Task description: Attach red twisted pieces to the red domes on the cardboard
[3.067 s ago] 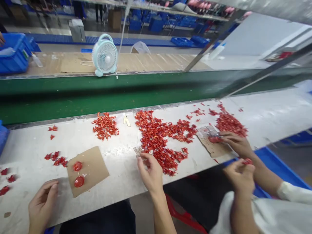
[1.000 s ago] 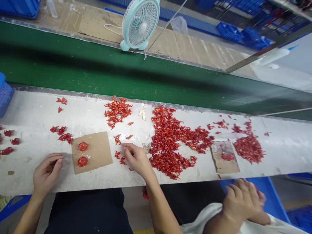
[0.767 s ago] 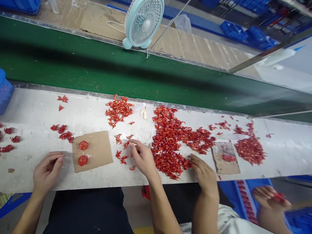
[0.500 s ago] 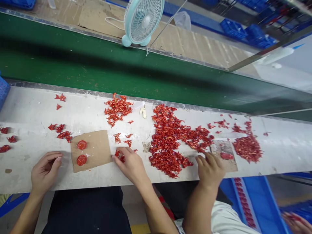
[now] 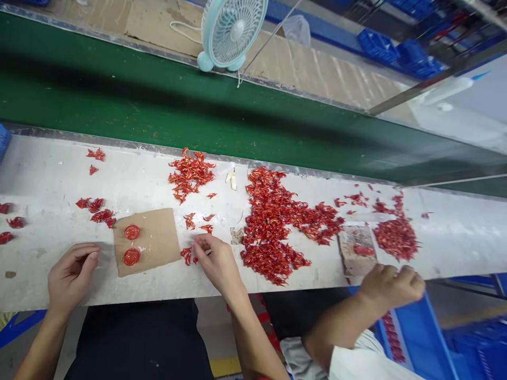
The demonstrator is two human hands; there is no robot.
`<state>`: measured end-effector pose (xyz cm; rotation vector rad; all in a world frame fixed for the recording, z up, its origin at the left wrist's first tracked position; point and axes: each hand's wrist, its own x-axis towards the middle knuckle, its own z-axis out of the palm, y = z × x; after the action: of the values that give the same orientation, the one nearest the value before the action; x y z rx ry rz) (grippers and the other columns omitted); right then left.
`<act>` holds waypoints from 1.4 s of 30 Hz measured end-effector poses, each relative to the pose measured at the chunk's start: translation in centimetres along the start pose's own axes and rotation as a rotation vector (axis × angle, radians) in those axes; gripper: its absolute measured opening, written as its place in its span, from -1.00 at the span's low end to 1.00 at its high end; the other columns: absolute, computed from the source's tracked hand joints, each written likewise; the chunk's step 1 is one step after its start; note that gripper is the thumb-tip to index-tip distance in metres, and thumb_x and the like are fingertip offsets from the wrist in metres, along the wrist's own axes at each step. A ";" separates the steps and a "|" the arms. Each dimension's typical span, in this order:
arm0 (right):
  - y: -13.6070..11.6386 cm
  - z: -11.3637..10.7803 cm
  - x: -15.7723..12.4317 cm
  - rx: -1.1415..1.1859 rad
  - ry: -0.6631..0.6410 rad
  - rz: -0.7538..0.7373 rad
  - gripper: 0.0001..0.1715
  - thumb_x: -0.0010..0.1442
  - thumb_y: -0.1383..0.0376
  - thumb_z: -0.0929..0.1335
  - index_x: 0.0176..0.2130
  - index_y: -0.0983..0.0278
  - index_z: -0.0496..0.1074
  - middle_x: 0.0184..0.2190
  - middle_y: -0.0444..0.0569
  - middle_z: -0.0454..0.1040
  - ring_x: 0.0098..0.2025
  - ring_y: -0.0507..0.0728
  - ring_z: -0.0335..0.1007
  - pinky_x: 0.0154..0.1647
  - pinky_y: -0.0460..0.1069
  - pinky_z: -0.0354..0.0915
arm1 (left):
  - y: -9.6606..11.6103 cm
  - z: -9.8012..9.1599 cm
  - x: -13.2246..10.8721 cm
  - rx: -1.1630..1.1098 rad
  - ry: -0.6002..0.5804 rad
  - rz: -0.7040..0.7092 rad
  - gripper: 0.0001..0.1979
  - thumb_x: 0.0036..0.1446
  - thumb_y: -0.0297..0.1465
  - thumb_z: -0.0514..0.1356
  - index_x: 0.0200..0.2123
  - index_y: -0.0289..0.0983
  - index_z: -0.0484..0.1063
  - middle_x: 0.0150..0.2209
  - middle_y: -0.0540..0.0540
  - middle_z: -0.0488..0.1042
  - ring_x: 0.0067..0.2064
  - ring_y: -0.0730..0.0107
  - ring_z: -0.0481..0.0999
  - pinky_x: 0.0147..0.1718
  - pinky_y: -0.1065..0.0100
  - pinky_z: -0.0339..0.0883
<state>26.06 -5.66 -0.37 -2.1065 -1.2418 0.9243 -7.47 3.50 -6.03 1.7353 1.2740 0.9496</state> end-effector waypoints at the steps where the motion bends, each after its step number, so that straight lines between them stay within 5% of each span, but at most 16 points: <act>1: 0.1 -0.1 0.1 -0.022 0.008 -0.012 -0.84 0.31 0.22 0.35 -0.25 0.20 0.52 -0.38 -0.10 0.57 -0.36 0.11 0.49 -0.32 -0.02 0.34 | 0.0 0.0 0.0 -0.005 0.000 -0.001 -0.87 0.22 -0.52 0.26 -0.20 -0.19 0.56 -0.20 -0.07 0.55 -0.14 0.33 0.54 -0.25 0.35 0.42; 5: 0.4 0.1 1.1 -0.116 0.100 -0.113 -0.78 0.32 0.20 0.34 -0.12 0.22 0.53 -0.24 -0.01 0.57 -0.34 0.13 0.47 -0.35 0.00 0.37 | 0.0 0.0 -0.1 -0.019 0.010 -0.009 -0.87 0.22 -0.51 0.26 -0.20 -0.20 0.56 -0.19 -0.09 0.55 -0.15 0.32 0.54 -0.29 0.35 0.43; 11: -0.2 1.7 4.6 -0.276 0.074 -0.210 -0.62 0.31 0.25 0.34 0.10 0.23 0.46 -0.06 0.09 0.51 -0.20 0.18 0.49 -0.06 0.08 0.39 | -0.1 0.0 -0.1 -0.016 0.010 -0.011 -0.88 0.22 -0.50 0.27 -0.20 -0.21 0.56 -0.19 -0.10 0.55 -0.16 0.32 0.55 -0.29 0.36 0.43; 22: -1.4 -0.1 4.6 -0.235 -0.140 -0.172 -0.70 0.38 0.18 0.26 -0.03 0.19 0.51 -0.55 -0.17 0.46 -0.50 0.11 0.37 -0.37 -0.03 0.23 | 0.3 0.0 -0.1 -0.007 0.019 -0.019 -0.90 0.22 -0.48 0.26 -0.21 -0.23 0.57 -0.20 -0.13 0.55 -0.16 0.30 0.55 -0.28 0.35 0.45; 30: -1.4 -1.5 4.5 -0.383 -0.115 -0.128 -0.69 0.36 0.21 0.27 -0.32 0.19 0.55 -0.43 -0.07 0.56 -0.38 0.15 0.45 -0.34 -0.01 0.20 | 0.3 0.1 -0.1 -0.010 0.010 -0.022 -0.89 0.22 -0.48 0.26 -0.20 -0.22 0.56 -0.19 -0.12 0.55 -0.15 0.29 0.55 -0.29 0.36 0.46; 36: -1.0 -1.6 4.7 -0.426 -0.091 -0.138 -0.67 0.27 0.30 0.33 0.00 0.21 0.55 -0.13 0.04 0.57 -0.27 0.15 0.50 -0.19 0.01 0.31 | 0.0 0.0 -0.2 0.002 0.012 -0.048 -0.90 0.21 -0.43 0.27 -0.20 -0.22 0.57 -0.19 -0.14 0.56 -0.16 0.27 0.56 -0.29 0.33 0.46; 42: -0.6 -0.6 5.1 -0.324 -0.101 -0.165 -0.68 0.31 0.33 0.28 -0.03 0.22 0.56 -0.22 0.01 0.64 -0.16 0.20 0.55 -0.10 0.04 0.34 | 0.0 0.1 -0.2 0.006 0.015 -0.058 -0.90 0.22 -0.40 0.26 -0.21 -0.22 0.57 -0.19 -0.14 0.56 -0.17 0.28 0.56 -0.30 0.34 0.46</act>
<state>28.02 -0.87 -1.08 -2.1758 -1.6859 0.8083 -7.44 3.26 -6.09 1.6897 1.3310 0.9283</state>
